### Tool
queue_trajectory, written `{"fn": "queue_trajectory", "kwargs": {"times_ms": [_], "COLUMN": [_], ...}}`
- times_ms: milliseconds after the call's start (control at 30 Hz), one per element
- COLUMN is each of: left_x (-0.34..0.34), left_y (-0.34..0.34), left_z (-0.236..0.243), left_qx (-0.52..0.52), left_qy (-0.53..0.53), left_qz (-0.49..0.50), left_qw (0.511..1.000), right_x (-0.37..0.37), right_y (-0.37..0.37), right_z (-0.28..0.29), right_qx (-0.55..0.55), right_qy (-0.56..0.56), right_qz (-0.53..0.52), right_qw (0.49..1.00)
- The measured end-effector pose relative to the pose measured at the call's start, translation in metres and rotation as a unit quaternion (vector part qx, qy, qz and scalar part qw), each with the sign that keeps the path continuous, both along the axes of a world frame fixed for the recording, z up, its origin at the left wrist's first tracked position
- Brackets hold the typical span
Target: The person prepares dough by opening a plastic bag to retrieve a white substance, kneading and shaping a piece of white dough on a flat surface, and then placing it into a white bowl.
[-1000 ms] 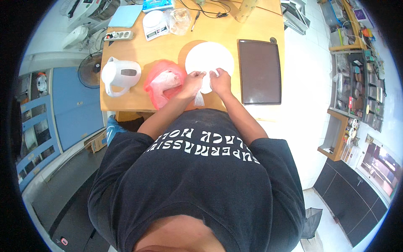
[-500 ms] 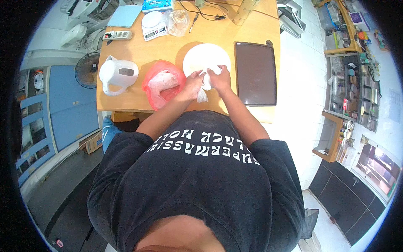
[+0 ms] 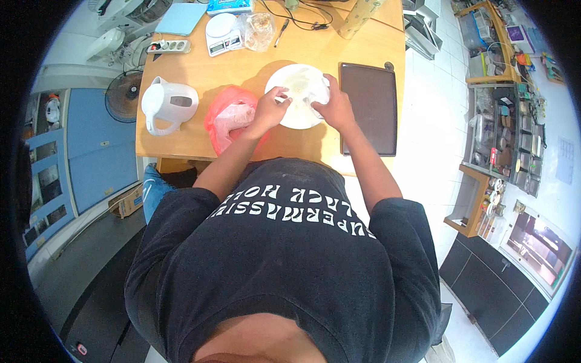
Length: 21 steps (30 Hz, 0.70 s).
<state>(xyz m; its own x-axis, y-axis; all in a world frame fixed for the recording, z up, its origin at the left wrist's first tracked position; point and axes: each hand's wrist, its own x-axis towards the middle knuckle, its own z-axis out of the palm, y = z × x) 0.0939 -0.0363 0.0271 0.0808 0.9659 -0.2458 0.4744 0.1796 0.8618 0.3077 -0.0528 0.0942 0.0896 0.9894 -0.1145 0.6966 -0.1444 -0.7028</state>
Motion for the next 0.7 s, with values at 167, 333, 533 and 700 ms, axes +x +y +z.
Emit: {"fn": "queue_trajectory", "kwargs": {"times_ms": [167, 333, 533, 700], "left_x": [-0.006, 0.0, 0.007, 0.006], "left_y": [0.039, 0.057, 0.059, 0.068], "left_z": [0.009, 0.026, 0.038, 0.036], "left_qx": [0.035, 0.081, 0.085, 0.099], "left_qy": [-0.012, -0.022, -0.032, -0.055], "left_qz": [-0.206, -0.231, -0.182, -0.239], "left_qw": [0.978, 0.969, 0.979, 0.964], "right_x": [0.003, 0.0, -0.003, -0.002], "right_y": [0.018, 0.032, 0.036, 0.038], "right_z": [0.01, 0.033, 0.038, 0.035], "right_qx": [0.035, 0.015, 0.019, 0.039], "right_qy": [-0.024, -0.077, -0.101, -0.124], "right_qz": [0.156, 0.152, 0.17, 0.207], "right_qw": [0.987, 0.985, 0.98, 0.97]}}
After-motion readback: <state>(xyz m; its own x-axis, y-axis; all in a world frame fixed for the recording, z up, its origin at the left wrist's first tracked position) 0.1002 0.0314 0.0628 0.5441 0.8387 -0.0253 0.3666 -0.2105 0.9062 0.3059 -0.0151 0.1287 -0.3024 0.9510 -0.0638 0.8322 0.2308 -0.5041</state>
